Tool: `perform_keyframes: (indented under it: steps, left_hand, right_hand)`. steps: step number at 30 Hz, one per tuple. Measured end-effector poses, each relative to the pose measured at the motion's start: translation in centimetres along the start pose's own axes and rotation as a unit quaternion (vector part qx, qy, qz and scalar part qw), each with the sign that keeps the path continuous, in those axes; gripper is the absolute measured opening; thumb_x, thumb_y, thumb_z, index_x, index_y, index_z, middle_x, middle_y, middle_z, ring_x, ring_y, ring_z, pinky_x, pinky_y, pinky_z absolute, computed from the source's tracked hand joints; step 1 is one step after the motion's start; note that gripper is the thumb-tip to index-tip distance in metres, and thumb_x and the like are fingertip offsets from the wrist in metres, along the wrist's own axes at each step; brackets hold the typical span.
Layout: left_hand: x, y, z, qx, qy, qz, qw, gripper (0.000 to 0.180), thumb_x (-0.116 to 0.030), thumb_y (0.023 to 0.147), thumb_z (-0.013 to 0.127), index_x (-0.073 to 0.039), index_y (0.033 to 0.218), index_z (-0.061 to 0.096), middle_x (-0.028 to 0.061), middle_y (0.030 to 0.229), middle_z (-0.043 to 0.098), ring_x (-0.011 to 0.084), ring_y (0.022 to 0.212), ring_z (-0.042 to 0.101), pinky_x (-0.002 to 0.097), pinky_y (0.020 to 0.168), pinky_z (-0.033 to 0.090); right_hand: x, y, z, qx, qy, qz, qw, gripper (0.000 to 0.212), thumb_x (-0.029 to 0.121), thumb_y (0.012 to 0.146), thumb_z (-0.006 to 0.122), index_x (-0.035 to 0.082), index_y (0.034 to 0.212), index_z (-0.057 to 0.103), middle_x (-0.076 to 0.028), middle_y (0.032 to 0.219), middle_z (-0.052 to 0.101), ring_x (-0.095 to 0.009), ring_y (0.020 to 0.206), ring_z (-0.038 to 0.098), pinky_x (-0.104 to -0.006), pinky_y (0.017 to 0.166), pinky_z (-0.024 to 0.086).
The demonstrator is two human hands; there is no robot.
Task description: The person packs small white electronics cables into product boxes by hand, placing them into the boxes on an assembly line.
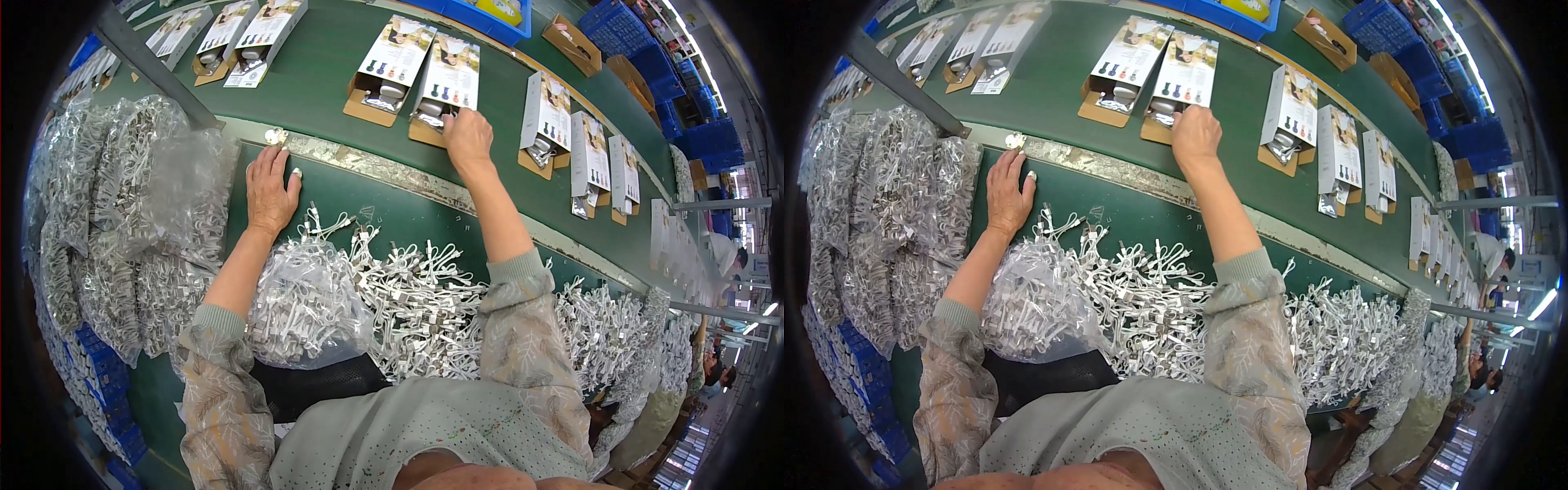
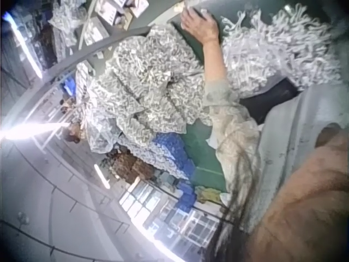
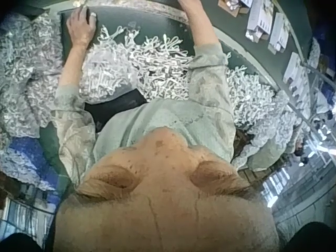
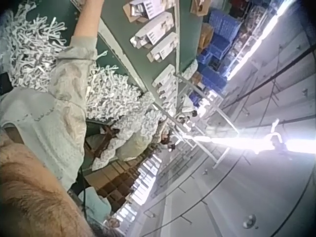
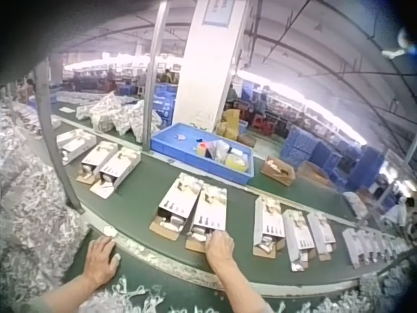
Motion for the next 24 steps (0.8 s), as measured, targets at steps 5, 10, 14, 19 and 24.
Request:
perform_keyframes:
  steps: [5,10,14,19,24]
  left_hand:
    - [0.6,-0.8,3.1,-0.012,0.010,0.004,1.000,0.046,-0.018,0.080,0.058,-0.002,0.122,0.049,0.0136,0.128,0.047,0.0308,0.124,0.039,0.0442,0.104,0.029]
    - [-1.1,-1.9,4.7,-0.012,0.011,0.013,1.000,0.046,-0.017,0.079,0.059,-0.002,0.121,0.049,0.0140,0.128,0.047,0.0307,0.123,0.040,0.0439,0.104,0.030]
    - [-3.0,-0.2,3.8,-0.018,0.013,0.012,1.000,0.045,-0.017,0.079,0.059,-0.002,0.120,0.049,0.0144,0.127,0.047,0.0316,0.122,0.041,0.0442,0.103,0.031]
    - [-5.2,1.6,1.9,-0.012,0.003,0.010,1.000,0.044,-0.016,0.079,0.059,-0.001,0.119,0.049,0.0157,0.126,0.048,0.0324,0.122,0.041,0.0445,0.103,0.031]
    - [-4.9,1.5,1.1,-0.010,-0.002,0.008,1.000,0.044,-0.015,0.079,0.058,-0.001,0.120,0.049,0.0154,0.128,0.047,0.0322,0.123,0.040,0.0443,0.104,0.030]
  right_hand:
    - [-0.8,-7.1,0.3,0.109,0.092,-0.207,0.968,0.019,0.015,0.083,0.061,0.002,0.095,0.064,-0.017,0.088,0.066,-0.034,0.082,0.062,-0.0410,0.073,0.050]
    - [-4.9,-15.9,-1.6,0.376,0.153,-0.136,0.904,0.022,0.019,0.080,0.065,0.002,0.094,0.067,-0.013,0.083,0.067,-0.026,0.074,0.064,-0.0338,0.068,0.049]
    - [-7.6,-14.6,-4.3,0.401,0.157,-0.028,0.902,0.017,0.016,0.082,0.063,0.000,0.086,0.068,-0.008,0.073,0.065,-0.016,0.065,0.060,-0.0288,0.062,0.047]
    - [-10.1,-9.5,-8.0,0.284,0.384,0.126,0.870,0.017,0.017,0.084,0.066,0.000,0.086,0.065,0.000,0.072,0.061,-0.005,0.063,0.053,-0.0203,0.057,0.044]
    - [-10.7,-5.8,-7.3,0.067,0.390,0.154,0.906,0.023,0.021,0.083,0.067,-0.001,0.084,0.065,-0.001,0.071,0.061,-0.006,0.061,0.054,-0.0216,0.057,0.046]
Point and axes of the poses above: each hand's wrist, its own y-axis towards the middle knuckle, its own z-axis out of the palm, x = y × z, the point moved 7 cm from there along y, towards the middle knuckle
